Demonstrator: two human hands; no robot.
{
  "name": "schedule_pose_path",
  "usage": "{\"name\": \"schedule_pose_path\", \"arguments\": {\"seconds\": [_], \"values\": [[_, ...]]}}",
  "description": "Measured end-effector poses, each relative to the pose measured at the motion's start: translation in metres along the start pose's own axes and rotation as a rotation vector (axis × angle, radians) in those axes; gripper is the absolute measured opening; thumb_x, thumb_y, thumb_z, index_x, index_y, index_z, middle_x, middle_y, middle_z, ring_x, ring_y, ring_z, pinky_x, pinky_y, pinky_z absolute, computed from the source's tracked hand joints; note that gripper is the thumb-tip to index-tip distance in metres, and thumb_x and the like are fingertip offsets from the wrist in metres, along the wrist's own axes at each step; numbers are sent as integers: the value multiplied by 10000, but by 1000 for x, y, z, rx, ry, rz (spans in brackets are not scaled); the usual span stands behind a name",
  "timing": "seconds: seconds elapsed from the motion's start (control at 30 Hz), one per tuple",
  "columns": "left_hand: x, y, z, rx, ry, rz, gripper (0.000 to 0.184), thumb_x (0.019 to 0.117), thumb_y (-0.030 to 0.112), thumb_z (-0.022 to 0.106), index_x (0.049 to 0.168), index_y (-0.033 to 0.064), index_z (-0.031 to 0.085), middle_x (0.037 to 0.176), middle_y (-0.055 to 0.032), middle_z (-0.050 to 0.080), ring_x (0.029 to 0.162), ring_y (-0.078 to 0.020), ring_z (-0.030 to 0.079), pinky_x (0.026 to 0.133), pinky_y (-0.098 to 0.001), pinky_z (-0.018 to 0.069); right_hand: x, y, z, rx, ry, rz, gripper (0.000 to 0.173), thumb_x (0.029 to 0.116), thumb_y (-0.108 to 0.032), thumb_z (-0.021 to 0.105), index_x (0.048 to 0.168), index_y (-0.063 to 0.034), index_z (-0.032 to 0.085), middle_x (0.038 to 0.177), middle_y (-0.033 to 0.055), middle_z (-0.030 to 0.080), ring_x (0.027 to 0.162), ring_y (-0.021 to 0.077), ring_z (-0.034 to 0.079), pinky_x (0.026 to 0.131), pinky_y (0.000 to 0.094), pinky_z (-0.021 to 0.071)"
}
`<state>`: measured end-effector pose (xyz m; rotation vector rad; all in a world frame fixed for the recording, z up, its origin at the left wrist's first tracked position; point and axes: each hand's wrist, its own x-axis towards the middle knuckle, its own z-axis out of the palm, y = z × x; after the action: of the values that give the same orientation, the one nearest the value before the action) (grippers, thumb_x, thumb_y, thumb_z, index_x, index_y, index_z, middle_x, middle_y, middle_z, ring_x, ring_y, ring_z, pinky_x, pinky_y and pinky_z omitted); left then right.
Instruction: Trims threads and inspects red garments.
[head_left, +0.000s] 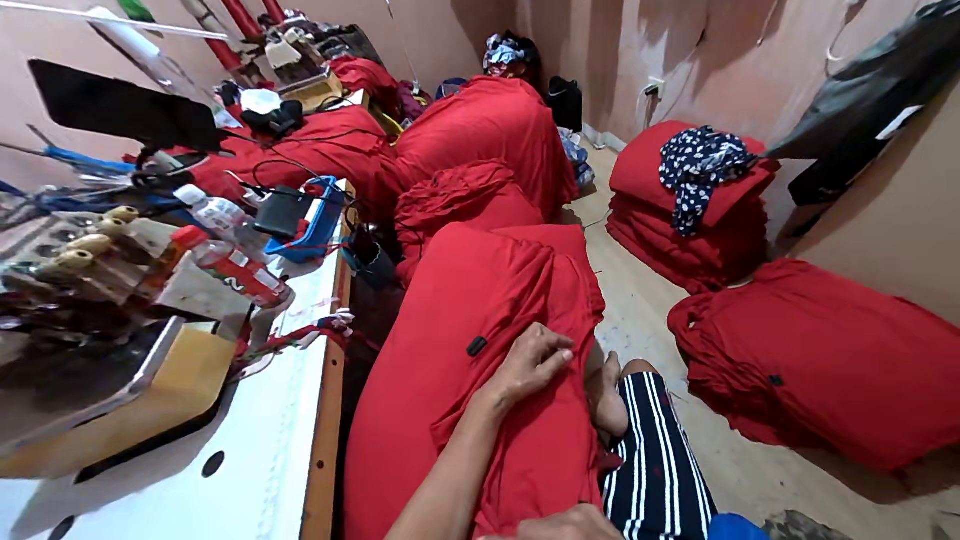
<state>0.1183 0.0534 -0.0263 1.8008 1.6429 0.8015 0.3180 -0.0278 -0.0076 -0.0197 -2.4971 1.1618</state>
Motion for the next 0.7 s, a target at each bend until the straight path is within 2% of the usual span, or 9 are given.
{"name": "schedule_pose_path", "arguments": {"seconds": [0.07, 0.1, 0.17, 0.2, 0.27, 0.33, 0.4, 0.5, 0.7], "values": [[0, 2, 2, 67, -96, 57, 356, 985, 219, 619, 1235, -20, 700, 1176, -265, 617, 1057, -316, 608, 946, -427, 497, -14, 6, -17, 135, 88, 125, 345, 953, -220, 698, 1217, 2, 704, 909, 153, 752, 729, 286, 729, 660, 503, 587], [-1, 3, 3, 92, -145, 83, 380, 969, 273, 638, 1233, 10, 717, 1188, -270, 613, 1104, -355, 586, 984, -485, 468, -20, 13, -26, 188, 134, 205, 345, 948, -206, 699, 1207, 21, 680, 868, 153, 734, 699, 273, 709, 653, 497, 580], [-3, 5, 4, 151, -239, 121, 396, 933, 371, 656, 1175, 79, 770, 1214, -271, 614, 1167, -427, 533, 1005, -591, 394, -32, 34, -42, 282, 256, 351, 341, 966, -213, 641, 1197, 36, 606, 793, 91, 657, 641, 153, 626, 615, 364, 547], [-3, 6, 3, 172, -293, 117, 376, 922, 384, 665, 1133, 99, 789, 1247, -269, 601, 1200, -449, 504, 1000, -628, 367, -37, 45, -48, 329, 319, 438, 340, 986, -227, 591, 1208, 30, 566, 829, 48, 633, 681, 92, 605, 646, 306, 541], [-2, 8, 1, 164, -349, 117, 307, 912, 341, 692, 1014, 74, 805, 1259, -260, 598, 1211, -460, 489, 982, -652, 356, -43, 67, -54, 381, 456, 573, 313, 999, -261, 522, 1177, -4, 539, 779, -53, 549, 629, -3, 511, 595, 210, 462], [-1, 4, 2, 107, -328, 179, 275, 924, 262, 682, 944, 10, 791, 1153, -247, 644, 1133, -418, 543, 974, -590, 386, -48, 84, -54, 435, 545, 654, 260, 1002, -253, 513, 1132, -29, 541, 735, -92, 501, 575, -27, 437, 551, 178, 393], [0, 2, 3, 43, -256, 225, 260, 951, 177, 652, 916, -58, 757, 1022, -234, 683, 1035, -342, 611, 962, -468, 441, -47, 91, -53, 490, 587, 669, 195, 1009, -221, 506, 1105, -56, 545, 731, -109, 509, 560, -42, 435, 535, 151, 387], [2, 3, 5, -65, -141, 230, 251, 973, 125, 610, 918, -89, 729, 948, -191, 667, 942, -205, 604, 895, -316, 461, -43, 96, -53, 495, 598, 644, 181, 1021, -194, 490, 1095, -58, 585, 738, -103, 526, 560, -40, 460, 533, 143, 406], [4, 4, 4, -53, -82, 156, 271, 999, 129, 575, 939, -97, 712, 973, -201, 656, 943, -212, 599, 889, -328, 461, -32, 100, -54, 488, 576, 632, 212, 1061, -199, 427, 1068, -69, 594, 715, -122, 519, 556, -51, 454, 530, 128, 398]]}}
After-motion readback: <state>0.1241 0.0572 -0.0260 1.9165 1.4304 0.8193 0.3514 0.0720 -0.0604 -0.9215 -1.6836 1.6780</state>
